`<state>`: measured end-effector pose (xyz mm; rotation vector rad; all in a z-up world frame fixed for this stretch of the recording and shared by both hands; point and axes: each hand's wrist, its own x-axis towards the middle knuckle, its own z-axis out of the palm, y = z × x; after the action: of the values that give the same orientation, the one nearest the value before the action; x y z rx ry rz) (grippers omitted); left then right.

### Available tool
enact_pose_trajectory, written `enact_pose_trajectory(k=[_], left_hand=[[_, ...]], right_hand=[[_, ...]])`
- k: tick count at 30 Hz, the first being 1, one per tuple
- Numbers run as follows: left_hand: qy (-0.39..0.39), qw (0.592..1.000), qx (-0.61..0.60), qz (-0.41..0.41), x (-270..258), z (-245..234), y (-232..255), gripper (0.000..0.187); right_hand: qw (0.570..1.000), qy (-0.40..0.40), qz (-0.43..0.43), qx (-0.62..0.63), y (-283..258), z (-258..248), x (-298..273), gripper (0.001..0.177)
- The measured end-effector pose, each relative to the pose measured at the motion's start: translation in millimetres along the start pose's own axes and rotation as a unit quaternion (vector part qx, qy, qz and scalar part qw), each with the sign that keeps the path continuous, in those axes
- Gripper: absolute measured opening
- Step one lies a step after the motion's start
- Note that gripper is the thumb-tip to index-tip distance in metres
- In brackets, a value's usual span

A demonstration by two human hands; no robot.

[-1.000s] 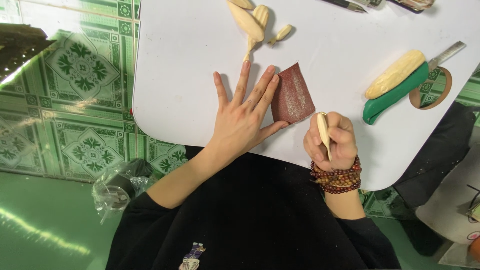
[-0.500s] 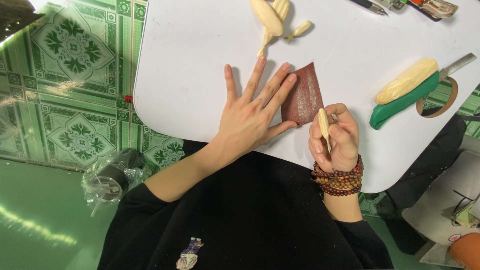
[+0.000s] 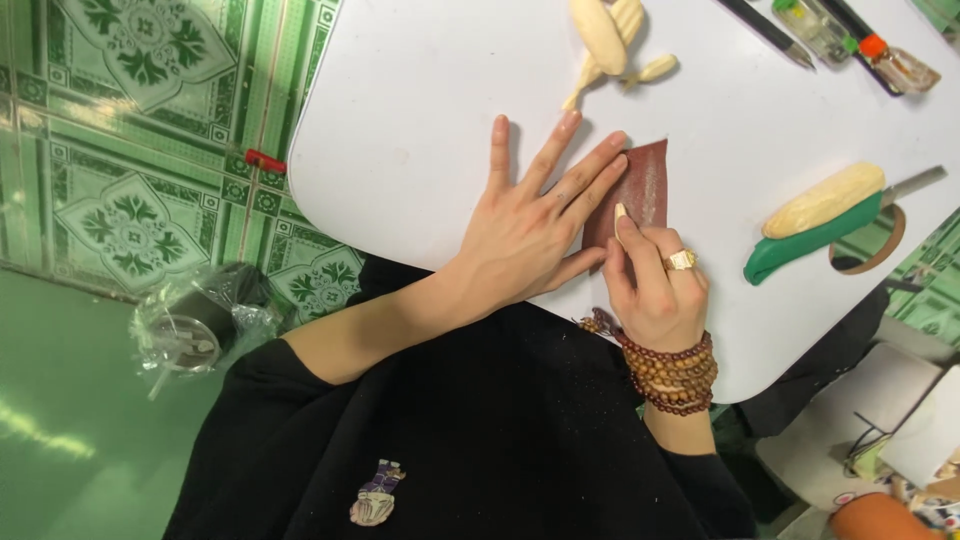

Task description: Sanding small wooden components by hand using sandpaper on a flat surface

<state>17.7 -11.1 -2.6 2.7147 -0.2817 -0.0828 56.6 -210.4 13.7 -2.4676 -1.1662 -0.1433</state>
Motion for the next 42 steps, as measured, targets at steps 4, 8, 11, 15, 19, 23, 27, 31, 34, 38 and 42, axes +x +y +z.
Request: enact_pose_trajectory(k=[4, 8, 11, 15, 19, 23, 27, 31, 34, 38, 42], left_hand=[[0.004, 1.0, 0.009, -0.001, -2, -1, -2, 0.09], [0.026, 1.0, -0.016, 0.007, -4, 2, -3, 0.089], [0.045, 0.999, -0.016, 0.007, -5, 6, -4, 0.09], [0.059, 0.998, -0.008, 0.006, -6, 10, -5, 0.089], [0.061, 0.998, -0.021, 0.004, -6, 9, -4, 0.088], [0.06, 0.998, -0.013, 0.009, -5, 7, -5, 0.087], [0.053, 0.998, -0.022, 0.013, -5, 7, -4, 0.086], [0.025, 1.0, -0.012, 0.015, -3, 3, -3, 0.088], [0.015, 1.0, -0.003, 0.017, -1, 1, -2, 0.088], [-0.002, 1.0, -0.004, 0.023, 3, -1, -3, 0.086], [-0.011, 1.0, 0.019, 0.02, 2, -3, -2, 0.087]], right_hand=[[1.0, -0.018, -0.002, -0.018, -1, -1, -3, 0.018], [1.0, -0.009, 0.014, 0.005, -8, 0, -2, 0.019], [1.0, 0.005, 0.011, -0.001, -13, 1, 2, 0.018], [1.0, 0.022, 0.005, 0.007, -14, 6, -2, 0.027], [1.0, 0.02, 0.007, 0.013, -11, 10, -7, 0.031], [0.999, 0.012, -0.003, -0.047, -10, 8, -7, 0.034], [0.996, 0.003, -0.037, -0.084, -9, 5, -2, 0.029], [0.996, -0.003, -0.043, -0.08, 0, 6, -7, 0.034], [0.993, -0.008, -0.061, -0.098, 6, 8, -11, 0.034], [0.994, -0.015, -0.063, -0.091, 10, 8, -12, 0.033], [0.994, -0.018, -0.075, -0.075, 2, 0, -13, 0.03]])
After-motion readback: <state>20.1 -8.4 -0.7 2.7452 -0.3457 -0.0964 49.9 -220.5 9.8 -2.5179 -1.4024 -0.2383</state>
